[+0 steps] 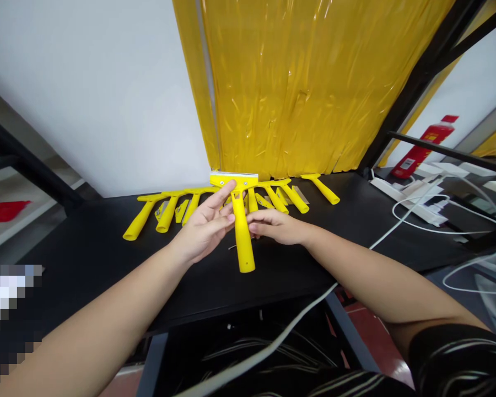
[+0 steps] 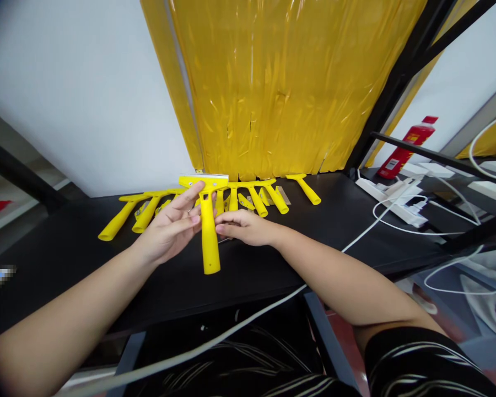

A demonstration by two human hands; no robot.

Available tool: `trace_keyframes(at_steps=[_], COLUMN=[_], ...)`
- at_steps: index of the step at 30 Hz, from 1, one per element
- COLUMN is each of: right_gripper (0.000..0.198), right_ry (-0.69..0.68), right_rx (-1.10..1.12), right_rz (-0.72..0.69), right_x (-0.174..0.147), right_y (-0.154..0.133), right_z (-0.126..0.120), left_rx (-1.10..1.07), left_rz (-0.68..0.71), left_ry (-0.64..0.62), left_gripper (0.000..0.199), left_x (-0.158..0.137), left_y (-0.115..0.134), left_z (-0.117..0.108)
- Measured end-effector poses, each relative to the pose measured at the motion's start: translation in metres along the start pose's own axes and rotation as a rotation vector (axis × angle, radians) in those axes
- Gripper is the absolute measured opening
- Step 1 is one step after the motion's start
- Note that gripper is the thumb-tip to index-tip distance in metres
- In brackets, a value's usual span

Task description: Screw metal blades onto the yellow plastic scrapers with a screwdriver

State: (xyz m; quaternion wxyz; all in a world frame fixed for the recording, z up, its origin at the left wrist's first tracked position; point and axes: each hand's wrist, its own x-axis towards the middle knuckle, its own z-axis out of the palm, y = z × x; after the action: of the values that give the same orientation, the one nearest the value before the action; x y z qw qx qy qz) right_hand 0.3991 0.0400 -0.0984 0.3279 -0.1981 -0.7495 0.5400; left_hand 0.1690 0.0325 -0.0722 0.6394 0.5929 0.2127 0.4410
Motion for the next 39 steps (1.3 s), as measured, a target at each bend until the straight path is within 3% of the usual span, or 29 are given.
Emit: trace_keyframes(at_steps=[3,7,12,15,18,22,24,26,29,31,34,39], right_gripper=[0.032,0.035,0.043,0.037,0.035,0.035,0.035,0.034,0.034,0.035,0.037,0.046], right_ry=[-0.062,-0.013,-0.040,0.014,0.215,0.678,0.864,0.947,0.907,0.817,0.725,0.683], right_rx=[0.326,0.637,0.673,0.624,0.490,0.108,-0.237,-0.564,-0.848,-0.962,-1.091,-1.140], right_rz=[0.084,0.144,0.233,0.214,0.086,-0.025,0.094,0.296,0.611,0.727,0.811,0.898], right_x=[-0.001,-0.006,-0.011,-0.014,-0.017,-0.028,-0.037,-0.046,-0.055,-0.057,-0.056,-0.052], right_y=[-0.005,-0.013,-0.017,-0.020,-0.026,-0.026,-0.019,-0.011,-0.002,0.001,0.000,0.009], right_z=[0.002,-0.001,-0.011,-0.020,-0.038,-0.082,-0.107,-0.129,-0.146,-0.147,-0.144,-0.144], left_rx=[0.097,0.170,0.233,0.243,0.270,0.345,0.387,0.432,0.498,0.540,0.590,0.662], left_rz=[0.065,0.133,0.173,0.187,0.177,0.172,0.179,0.180,0.193,0.205,0.213,0.242], left_ry=[-0.001,-0.004,-0.041,-0.081,-0.123,-0.162,-0.181,-0.198,-0.211,-0.212,-0.218,-0.247], left_gripper=[0.075,0.082,0.085,0.084,0.084,0.068,0.057,0.048,0.039,0.036,0.032,0.026], left_x=[-0.001,0.001,0.002,0.002,0.001,0.001,0.001,0.001,0.001,0.001,0.000,0.001], left_y=[-0.002,-0.007,-0.011,-0.010,-0.010,-0.014,-0.017,-0.019,-0.020,-0.019,-0.018,-0.016], left_z=[0.002,-0.001,-0.007,-0.010,-0.014,-0.019,-0.020,-0.020,-0.020,-0.019,-0.017,-0.017])
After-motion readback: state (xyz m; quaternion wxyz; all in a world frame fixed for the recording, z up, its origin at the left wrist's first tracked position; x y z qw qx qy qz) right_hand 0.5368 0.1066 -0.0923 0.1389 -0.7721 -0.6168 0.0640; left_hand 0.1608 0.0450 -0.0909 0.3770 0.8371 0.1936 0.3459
